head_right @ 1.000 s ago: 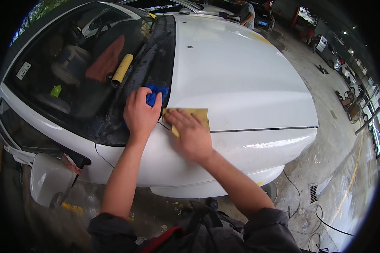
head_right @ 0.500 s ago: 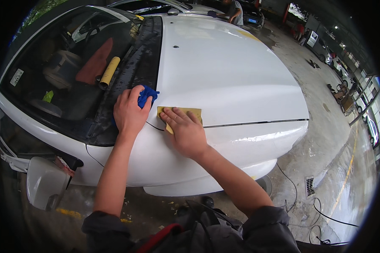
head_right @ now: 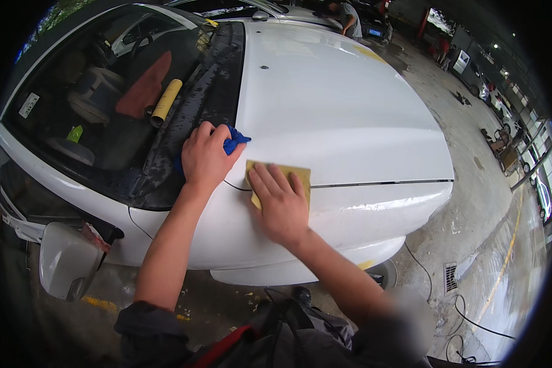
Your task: The person sands the white car hood with a yellow sanding block while holding a blue cloth in the other hand. The person repeatedly wipes the sanded area with the cloth and occasionally dips the cloth into a bucket of water.
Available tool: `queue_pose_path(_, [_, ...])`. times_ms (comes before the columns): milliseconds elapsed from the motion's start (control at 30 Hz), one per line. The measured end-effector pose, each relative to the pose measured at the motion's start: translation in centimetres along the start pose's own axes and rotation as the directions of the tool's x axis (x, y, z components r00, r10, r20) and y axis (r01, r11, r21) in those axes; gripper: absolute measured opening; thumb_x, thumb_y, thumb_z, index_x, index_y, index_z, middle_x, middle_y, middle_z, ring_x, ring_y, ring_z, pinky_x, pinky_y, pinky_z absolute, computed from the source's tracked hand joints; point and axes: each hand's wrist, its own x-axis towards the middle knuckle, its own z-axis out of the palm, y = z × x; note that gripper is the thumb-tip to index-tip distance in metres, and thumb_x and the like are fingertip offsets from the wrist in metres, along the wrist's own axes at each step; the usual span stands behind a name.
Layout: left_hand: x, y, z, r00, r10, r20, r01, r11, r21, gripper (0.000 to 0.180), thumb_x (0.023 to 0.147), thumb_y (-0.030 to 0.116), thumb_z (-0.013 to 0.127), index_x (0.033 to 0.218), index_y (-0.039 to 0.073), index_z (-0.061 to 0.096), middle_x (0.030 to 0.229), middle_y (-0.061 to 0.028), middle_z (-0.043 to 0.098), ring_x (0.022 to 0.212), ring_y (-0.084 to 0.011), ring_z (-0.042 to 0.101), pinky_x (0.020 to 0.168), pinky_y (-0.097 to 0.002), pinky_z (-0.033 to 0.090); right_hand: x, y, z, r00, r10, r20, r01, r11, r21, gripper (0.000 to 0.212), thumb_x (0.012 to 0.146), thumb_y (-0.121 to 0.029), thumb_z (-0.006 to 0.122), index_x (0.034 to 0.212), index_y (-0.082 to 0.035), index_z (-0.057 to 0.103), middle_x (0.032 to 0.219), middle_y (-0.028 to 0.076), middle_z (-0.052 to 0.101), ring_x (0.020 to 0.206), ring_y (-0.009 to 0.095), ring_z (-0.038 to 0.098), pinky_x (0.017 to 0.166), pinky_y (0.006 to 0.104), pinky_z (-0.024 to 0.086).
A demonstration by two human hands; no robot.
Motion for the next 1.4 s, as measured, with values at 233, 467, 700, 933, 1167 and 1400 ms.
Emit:
queue_pose_path(233, [0.5, -1.2, 0.4, 0.993, 0.117, 0.03, -0.117, 0.993, 0.004, 0.02, 0.084, 0.027, 0.084, 0.088, 0.013, 0.069, 0.092, -0.0079, 0.062, 0.088, -0.0305, 0.069, 0.075, -0.0431, 0.058, -0.6, -0.7, 0.0, 0.995, -0.002, 0.098, -0.001, 1.0, 0.025, 0.062, 0.094, -0.03, 0.073, 0.152, -0.01, 0.059, 0.16, 0.008, 0.055, 0.149, 0.03, 0.049, 0.121, 0.0572, 0.036])
queue_pose_path(467, [0.7, 0.3, 1.5, 0.992, 0.121, -0.023, -0.122, 0.992, -0.039, 0.02, 0.084, 0.026, 0.083, 0.087, 0.013, 0.068, 0.091, -0.0081, 0.062, 0.088, -0.0301, 0.069, 0.075, -0.043, 0.057, 2.9, 1.5, 1.1, 1.0, 0.016, -0.019, -0.015, 0.996, 0.085, 0.052, 0.098, -0.027, 0.069, 0.147, -0.011, 0.063, 0.155, 0.007, 0.06, 0.145, 0.029, 0.053, 0.117, 0.053, 0.042])
queue_pose_path(700, [1.4, -0.2, 1.1, 0.993, 0.12, -0.014, -0.12, 0.99, -0.072, 0.02, 0.086, 0.027, 0.082, 0.087, 0.012, 0.069, 0.091, -0.0084, 0.062, 0.089, -0.0305, 0.068, 0.076, -0.0427, 0.057, 4.4, 1.5, 0.0, 0.999, -0.046, -0.024, 0.048, 0.996, 0.077, 0.053, 0.096, -0.021, 0.069, 0.146, -0.006, 0.063, 0.152, 0.009, 0.062, 0.14, 0.031, 0.056, 0.112, 0.0499, 0.045])
queue_pose_path(933, [1.3, -0.5, 1.6, 0.994, 0.098, -0.039, -0.101, 0.993, -0.059, 0.021, 0.085, 0.028, 0.084, 0.089, 0.013, 0.069, 0.093, -0.0079, 0.062, 0.089, -0.03, 0.069, 0.074, -0.0423, 0.057, 0.2, 0.1, -0.6, 0.997, -0.012, 0.081, 0.009, 0.999, 0.033, 0.054, 0.097, -0.022, 0.069, 0.149, -0.012, 0.061, 0.158, 0.008, 0.057, 0.149, 0.032, 0.05, 0.119, 0.0581, 0.04])
queue_pose_path(1167, [1.2, -1.2, 1.7, 0.99, 0.079, -0.114, -0.091, 0.991, -0.101, 0.029, 0.081, 0.028, 0.089, 0.085, 0.012, 0.065, 0.088, -0.0065, 0.061, 0.083, -0.0314, 0.068, 0.07, -0.0439, 0.056, -0.4, -0.7, -0.6, 0.989, -0.04, 0.144, 0.037, 0.999, 0.027, 0.058, 0.097, -0.026, 0.07, 0.152, -0.01, 0.058, 0.161, 0.01, 0.055, 0.15, 0.032, 0.048, 0.122, 0.0555, 0.037])
queue_pose_path(1400, [1.4, -0.6, 1.9, 0.994, 0.038, -0.099, -0.049, 0.993, -0.108, 0.029, 0.081, 0.028, 0.089, 0.085, 0.013, 0.064, 0.089, -0.0061, 0.061, 0.084, -0.0311, 0.069, 0.071, -0.0436, 0.057, 3.5, 0.2, 0.4, 0.998, -0.051, 0.037, 0.047, 0.993, 0.105, 0.055, 0.098, -0.021, 0.068, 0.15, -0.008, 0.059, 0.158, 0.011, 0.057, 0.145, 0.033, 0.053, 0.119, 0.0522, 0.04])
